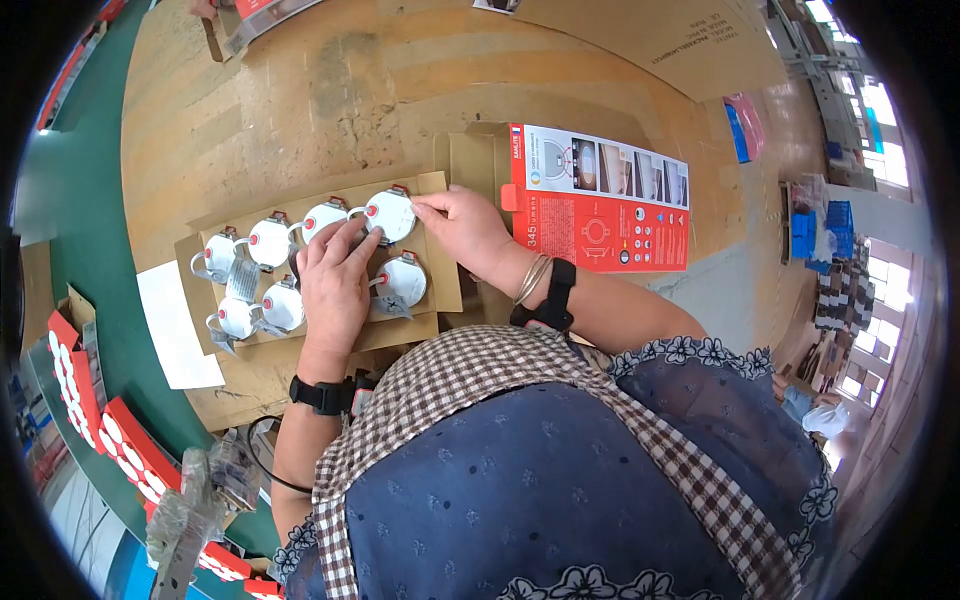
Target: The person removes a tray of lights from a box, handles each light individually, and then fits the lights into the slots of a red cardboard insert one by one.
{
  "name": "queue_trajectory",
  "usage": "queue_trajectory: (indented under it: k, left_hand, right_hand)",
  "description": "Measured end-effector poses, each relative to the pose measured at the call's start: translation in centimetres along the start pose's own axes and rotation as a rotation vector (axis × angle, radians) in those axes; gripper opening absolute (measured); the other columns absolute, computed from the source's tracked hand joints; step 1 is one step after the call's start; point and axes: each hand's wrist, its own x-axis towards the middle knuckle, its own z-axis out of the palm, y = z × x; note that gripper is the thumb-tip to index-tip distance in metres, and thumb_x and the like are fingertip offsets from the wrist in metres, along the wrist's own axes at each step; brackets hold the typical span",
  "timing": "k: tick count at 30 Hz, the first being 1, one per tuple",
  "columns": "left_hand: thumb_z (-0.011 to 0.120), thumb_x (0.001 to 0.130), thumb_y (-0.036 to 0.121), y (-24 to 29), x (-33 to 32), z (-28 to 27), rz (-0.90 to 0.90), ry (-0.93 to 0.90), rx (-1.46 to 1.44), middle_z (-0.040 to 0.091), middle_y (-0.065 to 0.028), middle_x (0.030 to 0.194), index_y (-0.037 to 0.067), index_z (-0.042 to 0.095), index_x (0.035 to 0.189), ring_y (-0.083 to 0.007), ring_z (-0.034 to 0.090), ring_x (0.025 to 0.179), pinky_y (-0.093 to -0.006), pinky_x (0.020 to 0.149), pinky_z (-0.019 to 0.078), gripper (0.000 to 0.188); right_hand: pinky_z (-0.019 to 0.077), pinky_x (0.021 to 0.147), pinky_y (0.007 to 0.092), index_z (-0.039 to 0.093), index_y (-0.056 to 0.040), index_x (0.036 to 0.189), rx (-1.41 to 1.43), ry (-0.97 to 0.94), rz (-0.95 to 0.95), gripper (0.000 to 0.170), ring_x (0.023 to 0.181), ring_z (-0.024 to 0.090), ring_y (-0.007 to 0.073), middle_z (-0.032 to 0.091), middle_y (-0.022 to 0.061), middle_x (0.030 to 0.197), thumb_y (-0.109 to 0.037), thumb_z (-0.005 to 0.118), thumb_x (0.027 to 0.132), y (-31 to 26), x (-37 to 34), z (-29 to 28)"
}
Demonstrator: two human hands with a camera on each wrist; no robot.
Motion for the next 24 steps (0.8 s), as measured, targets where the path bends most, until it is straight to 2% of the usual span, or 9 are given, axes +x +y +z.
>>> queue_trajectory:
  k: [4, 6, 7, 9, 13, 14, 16, 20, 24]
  left_hand:
    - [0.063, 0.076, 0.001, 0.0, -0.2, 0.2, -0.007, 0.003, -0.002, 0.066, -0.0019, 0.124, 0.014, 0.075, 0.114, -0.0255, 0.058, 0.116, -0.0409, 0.094, 0.0422, 0.042]
    - [0.063, 0.076, 0.001, -0.1, -0.2, 0.1, 0.001, 0.007, 0.004, 0.066, -0.0021, 0.124, 0.014, 0.075, 0.114, -0.0255, 0.057, 0.117, -0.0415, 0.094, 0.0422, 0.041]
    - [0.063, 0.076, 0.001, -0.1, -0.1, 0.1, 0.003, 0.010, 0.007, 0.066, -0.0021, 0.124, 0.014, 0.075, 0.114, -0.0255, 0.057, 0.117, -0.0415, 0.094, 0.0422, 0.041]
    - [0.063, 0.076, 0.001, 0.0, 0.0, 0.1, 0.005, 0.011, 0.012, 0.065, -0.0029, 0.125, 0.013, 0.074, 0.115, -0.0260, 0.057, 0.117, -0.0423, 0.094, 0.0424, 0.042]
    - [0.063, 0.077, 0.000, 0.0, 0.9, 0.7, 0.003, 0.056, 0.021, 0.065, -0.0045, 0.126, 0.012, 0.072, 0.116, -0.0273, 0.056, 0.119, -0.0440, 0.096, 0.0421, 0.042]
    - [0.063, 0.077, 0.000, 0.1, 0.8, 0.6, 0.007, 0.056, 0.018, 0.065, -0.0045, 0.126, 0.012, 0.072, 0.116, -0.0273, 0.056, 0.119, -0.0440, 0.096, 0.0421, 0.042]
    - [0.066, 0.077, 0.004, 0.8, 0.7, -0.4, 0.037, 0.134, -0.023, 0.065, -0.0073, 0.124, 0.010, 0.073, 0.113, -0.0300, 0.056, 0.119, -0.0461, 0.096, 0.0427, 0.037]
    - [0.071, 0.078, 0.007, 2.9, -2.3, -1.4, 0.134, -0.059, -0.106, 0.066, -0.0086, 0.120, 0.007, 0.071, 0.110, -0.0331, 0.057, 0.116, -0.0475, 0.097, 0.0438, 0.032]
    - [0.074, 0.078, 0.010, 3.4, -4.9, -1.6, 0.110, -0.029, 0.015, 0.066, -0.0085, 0.118, 0.006, 0.070, 0.108, -0.0321, 0.059, 0.112, -0.0479, 0.096, 0.0448, 0.031]
  right_hand:
    - [0.0502, 0.083, 0.0328, 0.071, -0.0063, 0.118, -0.068, -0.104, 0.056, 0.028, 0.093, 0.064, 0.0241, 0.065, 0.0137, 0.099, -0.022, 0.066, 0.096, -1.7, 0.0, -1.1]
    - [0.0496, 0.084, 0.0412, 0.074, -0.0058, 0.109, -0.171, -0.109, 0.026, 0.025, 0.096, 0.063, 0.0336, 0.065, 0.0143, 0.098, -0.023, 0.068, 0.091, -2.4, -0.3, -1.3]
    - [0.0496, 0.084, 0.0412, 0.074, -0.0058, 0.109, -0.170, -0.107, 0.022, 0.025, 0.096, 0.063, 0.0336, 0.065, 0.0143, 0.098, -0.023, 0.068, 0.091, -2.7, -0.6, -1.3]
    - [0.0473, 0.085, 0.0437, 0.075, -0.0086, 0.101, -0.387, 0.209, -0.374, 0.019, 0.098, 0.060, 0.0324, 0.064, 0.0106, 0.099, -0.021, 0.071, 0.087, -3.4, -1.6, -1.1]
    - [0.0448, 0.080, 0.0406, 0.075, -0.0117, 0.093, -0.475, 0.104, -0.496, 0.012, 0.092, 0.058, 0.0272, 0.064, 0.0064, 0.098, -0.018, 0.072, 0.083, -4.8, -4.0, -1.9]
    - [0.0448, 0.080, 0.0406, 0.075, -0.0117, 0.093, -0.478, 0.107, -0.494, 0.012, 0.092, 0.058, 0.0272, 0.064, 0.0064, 0.098, -0.018, 0.072, 0.083, -4.4, -4.4, -1.7]
    - [0.0444, 0.079, 0.0405, 0.076, -0.0122, 0.094, -0.404, -0.083, -0.444, 0.013, 0.091, 0.060, 0.0262, 0.066, 0.0053, 0.095, -0.018, 0.070, 0.084, -3.7, -5.1, -1.1]
    - [0.0456, 0.082, 0.0422, 0.073, -0.0074, 0.107, -0.452, -0.057, -0.404, 0.024, 0.094, 0.061, 0.0283, 0.068, 0.0079, 0.097, -0.017, 0.067, 0.086, -1.8, -5.7, -0.6]
    - [0.0463, 0.084, 0.0440, 0.070, -0.0046, 0.113, -0.389, -0.046, -0.377, 0.029, 0.095, 0.061, 0.0303, 0.068, 0.0100, 0.096, -0.017, 0.066, 0.086, -1.1, -6.5, -0.4]
